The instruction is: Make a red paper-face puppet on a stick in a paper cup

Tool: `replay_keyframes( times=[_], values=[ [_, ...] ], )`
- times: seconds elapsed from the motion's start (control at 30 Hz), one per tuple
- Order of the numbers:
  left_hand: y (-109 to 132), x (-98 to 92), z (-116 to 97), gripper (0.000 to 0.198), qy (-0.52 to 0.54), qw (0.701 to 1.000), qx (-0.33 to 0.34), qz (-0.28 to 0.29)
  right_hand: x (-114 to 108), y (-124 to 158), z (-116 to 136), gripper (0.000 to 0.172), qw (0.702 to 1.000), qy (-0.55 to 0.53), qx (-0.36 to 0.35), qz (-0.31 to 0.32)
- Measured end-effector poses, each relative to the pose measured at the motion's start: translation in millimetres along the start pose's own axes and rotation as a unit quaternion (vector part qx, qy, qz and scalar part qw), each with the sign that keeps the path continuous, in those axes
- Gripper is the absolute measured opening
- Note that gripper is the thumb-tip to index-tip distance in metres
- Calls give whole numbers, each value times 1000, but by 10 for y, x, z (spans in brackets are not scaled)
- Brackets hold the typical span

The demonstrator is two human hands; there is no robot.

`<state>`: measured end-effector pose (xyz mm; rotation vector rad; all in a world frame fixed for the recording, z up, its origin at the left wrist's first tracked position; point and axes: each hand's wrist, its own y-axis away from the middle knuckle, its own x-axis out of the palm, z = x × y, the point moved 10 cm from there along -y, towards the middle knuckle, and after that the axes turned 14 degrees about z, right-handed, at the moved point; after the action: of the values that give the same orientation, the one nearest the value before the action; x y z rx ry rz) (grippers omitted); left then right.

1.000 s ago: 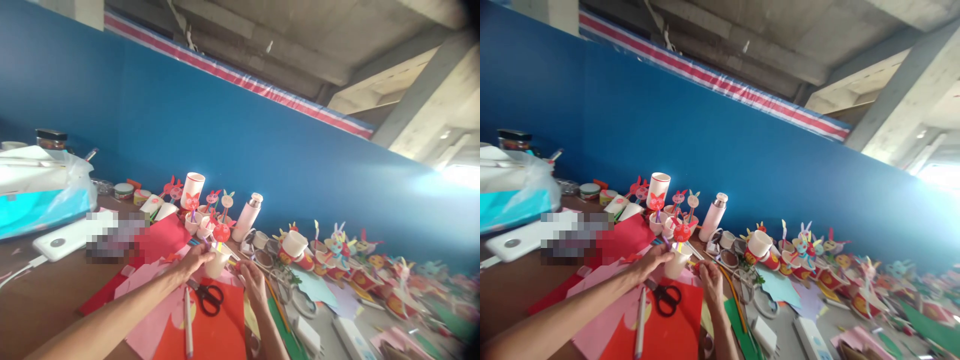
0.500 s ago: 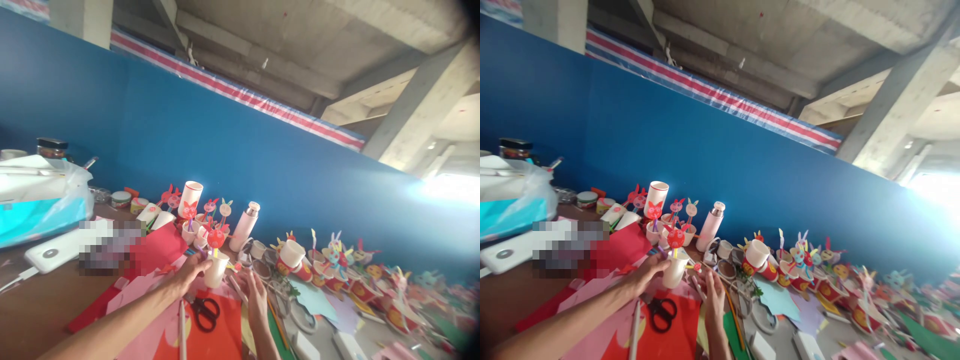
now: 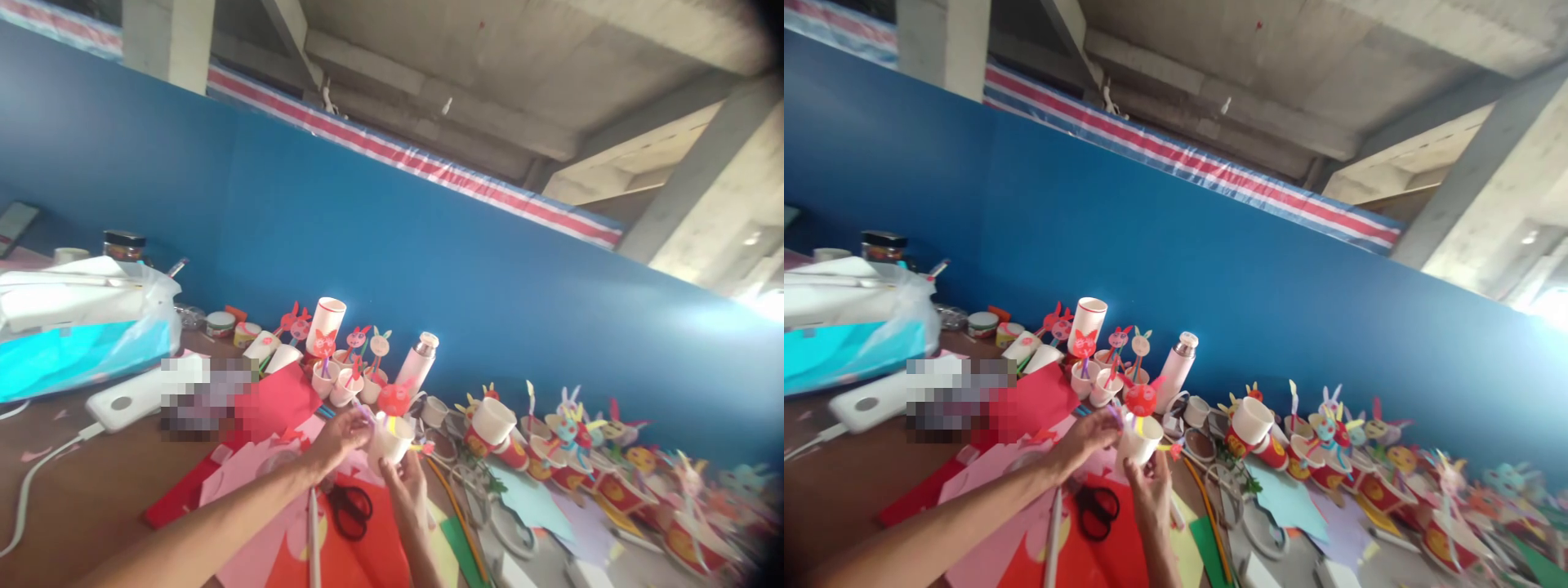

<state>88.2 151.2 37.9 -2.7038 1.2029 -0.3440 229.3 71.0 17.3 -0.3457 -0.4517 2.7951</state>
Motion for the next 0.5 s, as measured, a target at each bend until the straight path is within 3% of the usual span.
replay_keyframes(
  times=[0.13, 0.23, 0.4, 0.5],
  values=[
    [-48, -384, -15, 34, -78, 996, -19, -36, -347, 4, -55, 48, 997, -61, 25, -36],
    [-63, -595, 31, 25, -146, 987, -44, -49, -509, 17, -63, 48, 994, -85, 32, -64],
    [-129, -635, 119, 13, -237, 968, -78, -38, -471, -4, -103, 46, 991, -116, 31, -62],
    [-246, -586, 182, 17, -255, 962, -90, -29, -382, -12, -122, 41, 990, -131, 33, -44]
  ],
)
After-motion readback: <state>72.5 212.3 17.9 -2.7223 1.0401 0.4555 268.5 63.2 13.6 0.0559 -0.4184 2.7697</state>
